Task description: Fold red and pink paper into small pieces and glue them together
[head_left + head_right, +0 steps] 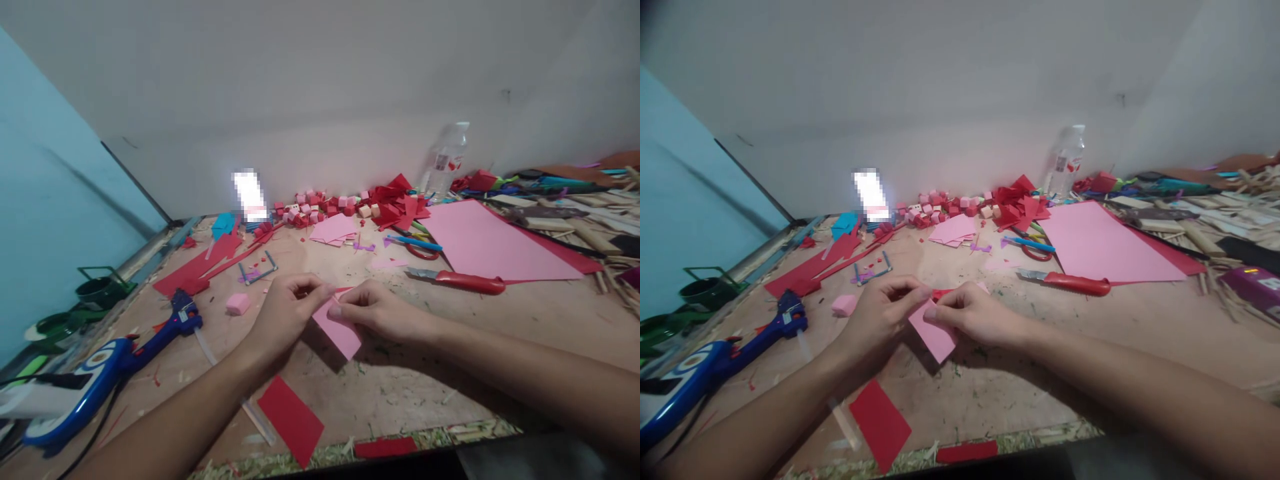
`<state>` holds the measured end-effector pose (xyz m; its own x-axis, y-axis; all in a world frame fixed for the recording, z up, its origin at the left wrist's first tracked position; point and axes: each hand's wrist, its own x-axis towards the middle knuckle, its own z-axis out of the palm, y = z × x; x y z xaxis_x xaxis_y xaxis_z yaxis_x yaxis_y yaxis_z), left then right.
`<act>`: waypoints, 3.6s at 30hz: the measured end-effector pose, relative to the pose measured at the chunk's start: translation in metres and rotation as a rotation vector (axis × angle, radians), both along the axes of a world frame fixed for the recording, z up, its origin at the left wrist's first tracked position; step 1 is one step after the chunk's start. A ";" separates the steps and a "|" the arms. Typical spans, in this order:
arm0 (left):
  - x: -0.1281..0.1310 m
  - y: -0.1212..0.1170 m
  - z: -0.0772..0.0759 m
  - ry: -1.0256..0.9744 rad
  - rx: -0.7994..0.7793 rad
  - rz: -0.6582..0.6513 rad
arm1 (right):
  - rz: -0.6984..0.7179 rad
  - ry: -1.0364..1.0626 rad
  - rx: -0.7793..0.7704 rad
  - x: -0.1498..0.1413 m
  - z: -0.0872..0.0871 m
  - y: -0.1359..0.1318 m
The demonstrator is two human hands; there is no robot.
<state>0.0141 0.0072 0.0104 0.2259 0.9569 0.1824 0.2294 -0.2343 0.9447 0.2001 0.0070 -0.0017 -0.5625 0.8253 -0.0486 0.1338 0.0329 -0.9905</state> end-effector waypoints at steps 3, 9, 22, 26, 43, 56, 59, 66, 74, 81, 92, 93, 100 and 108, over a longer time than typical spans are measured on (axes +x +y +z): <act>-0.006 0.010 0.000 -0.123 0.015 0.155 | -0.010 0.004 -0.017 0.003 0.001 0.005; -0.028 0.025 0.017 -0.407 0.040 0.358 | -0.069 0.087 -0.043 0.014 -0.003 0.019; -0.008 0.009 0.011 -0.030 0.019 0.171 | -0.290 0.387 -0.177 0.010 -0.004 0.023; -0.016 0.011 0.015 0.250 0.319 0.019 | -0.297 0.361 -0.200 0.014 -0.008 0.029; -0.010 0.001 0.012 0.203 0.206 0.054 | -0.262 0.331 -0.162 0.012 -0.002 0.025; -0.013 0.003 0.000 0.153 0.329 0.110 | -0.287 0.177 -0.285 0.007 -0.004 0.021; -0.012 0.000 -0.004 0.169 0.469 0.071 | -0.339 0.269 -0.286 0.009 -0.005 0.025; -0.005 -0.001 -0.010 0.251 0.378 0.030 | -0.372 0.390 -0.251 0.011 -0.004 0.027; -0.003 0.001 -0.005 0.133 0.285 0.075 | -0.313 0.363 -0.173 0.010 -0.001 0.024; -0.001 0.000 -0.002 0.022 0.171 0.185 | -0.198 0.270 -0.039 0.014 0.002 0.022; 0.003 -0.002 -0.003 -0.074 0.180 0.217 | -0.194 0.244 0.035 0.011 0.004 0.020; 0.003 -0.002 -0.003 -0.097 0.170 0.212 | -0.202 0.240 0.032 0.011 0.004 0.019; 0.003 -0.003 -0.001 -0.218 -0.114 -0.023 | -0.218 0.183 0.086 0.010 0.008 0.017; 0.001 0.000 -0.005 -0.099 -0.006 -0.011 | -0.156 0.193 0.069 0.013 0.004 0.019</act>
<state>0.0153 0.0072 0.0058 0.2177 0.9556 0.1985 0.1321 -0.2303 0.9641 0.2130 0.0262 0.0019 -0.4219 0.9004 0.1063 -0.0484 0.0947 -0.9943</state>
